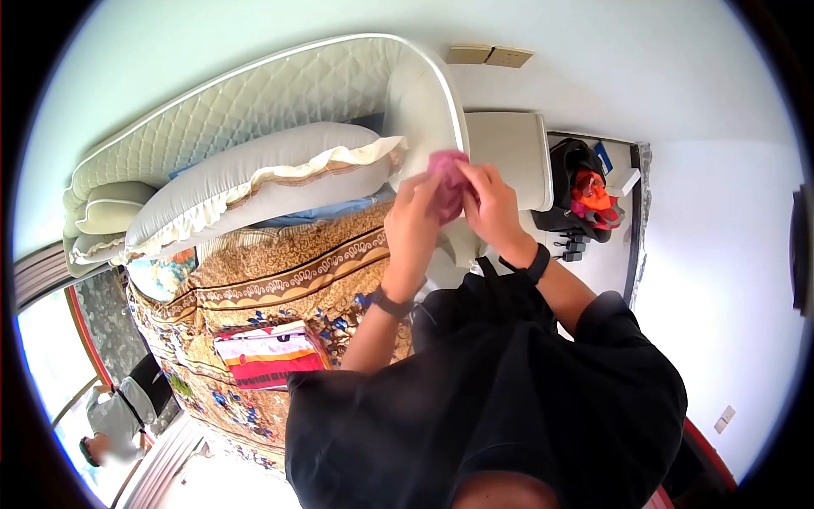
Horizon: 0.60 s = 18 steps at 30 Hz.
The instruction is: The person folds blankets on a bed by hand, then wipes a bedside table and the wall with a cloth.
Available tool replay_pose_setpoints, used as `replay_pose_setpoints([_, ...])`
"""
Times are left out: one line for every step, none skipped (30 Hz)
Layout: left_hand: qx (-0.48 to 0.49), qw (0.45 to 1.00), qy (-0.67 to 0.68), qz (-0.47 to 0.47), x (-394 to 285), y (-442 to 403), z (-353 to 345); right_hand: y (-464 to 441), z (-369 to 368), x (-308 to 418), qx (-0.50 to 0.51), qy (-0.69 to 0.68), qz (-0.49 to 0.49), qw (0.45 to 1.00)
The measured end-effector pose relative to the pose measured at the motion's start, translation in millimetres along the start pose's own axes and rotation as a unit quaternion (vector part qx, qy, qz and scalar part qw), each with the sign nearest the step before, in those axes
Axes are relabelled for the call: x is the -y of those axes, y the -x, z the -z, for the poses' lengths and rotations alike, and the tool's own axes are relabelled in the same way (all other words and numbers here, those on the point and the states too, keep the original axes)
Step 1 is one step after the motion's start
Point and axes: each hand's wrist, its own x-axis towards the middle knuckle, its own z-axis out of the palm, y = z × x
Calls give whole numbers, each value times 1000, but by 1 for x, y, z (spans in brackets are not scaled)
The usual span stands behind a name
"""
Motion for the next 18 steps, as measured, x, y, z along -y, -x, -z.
replay_pose_setpoints([-3,1000,-10,-12,-2,-12,-4,-7,-2,-5,-18,-16,-20,1000])
replay_pose_setpoints([2,999,-36,-24,-4,-25,-6,-15,-1,-8,-27,-40,-35,998])
replay_pose_setpoints([9,997,-61,-36,-7,-40,-8,-27,0,-7,-36,-63,-50,996])
replay_pose_setpoints([15,995,-87,-48,-10,-54,-9,-37,1,-7,-44,-88,-66,993])
replay_pose_setpoints([24,993,-98,-59,-14,-68,-10,-46,0,-8,-46,-108,-94,989])
replay_pose_setpoints([32,991,-110,-70,-17,-83,-11,-60,2,-9,-54,-129,-74,987])
replay_pose_setpoints([22,987,-129,-90,-18,-97,-13,-75,4,-11,-62,-151,-55,985])
replay_pose_setpoints([38,982,-165,-88,-18,-112,-15,-86,3,-16,-70,-175,-39,981])
replay_pose_setpoints([57,978,-191,-65,-24,-127,-17,-98,-5,-30,-81,-162,-43,983])
replay_pose_setpoints([77,972,-218,-43,-27,-141,-20,-110,-15,-48,-93,-150,-48,983])
replay_pose_setpoints([83,968,-228,-63,-19,-154,-27,-117,-23,-62,-105,-138,-56,983])
replay_pose_setpoints([90,964,-236,-83,-11,-164,-33,-121,-25,-69,-91,-166,-70,979])
replay_pose_setpoints([106,957,-255,-85,-15,-172,-38,-126,-24,-75,-77,-194,-82,975])
replay_pose_setpoints([114,951,-276,-77,-20,-172,-41,-128,-23,-81,-61,-220,-92,969])
replay_pose_setpoints([121,945,-296,-67,-27,-173,-45,-128,-22,-84,-65,-223,-77,970])
replay_pose_setpoints([128,939,-315,-56,-31,-172,-49,-125,-21,-86,-56,-226,-73,970])
replay_pose_setpoints([129,937,-315,-74,-28,-167,-51,-120,-20,-88,-46,-229,-69,970])
replay_pose_setpoints([138,935,-321,-62,-30,-158,-52,-113,-18,-88,-37,-234,-66,969])
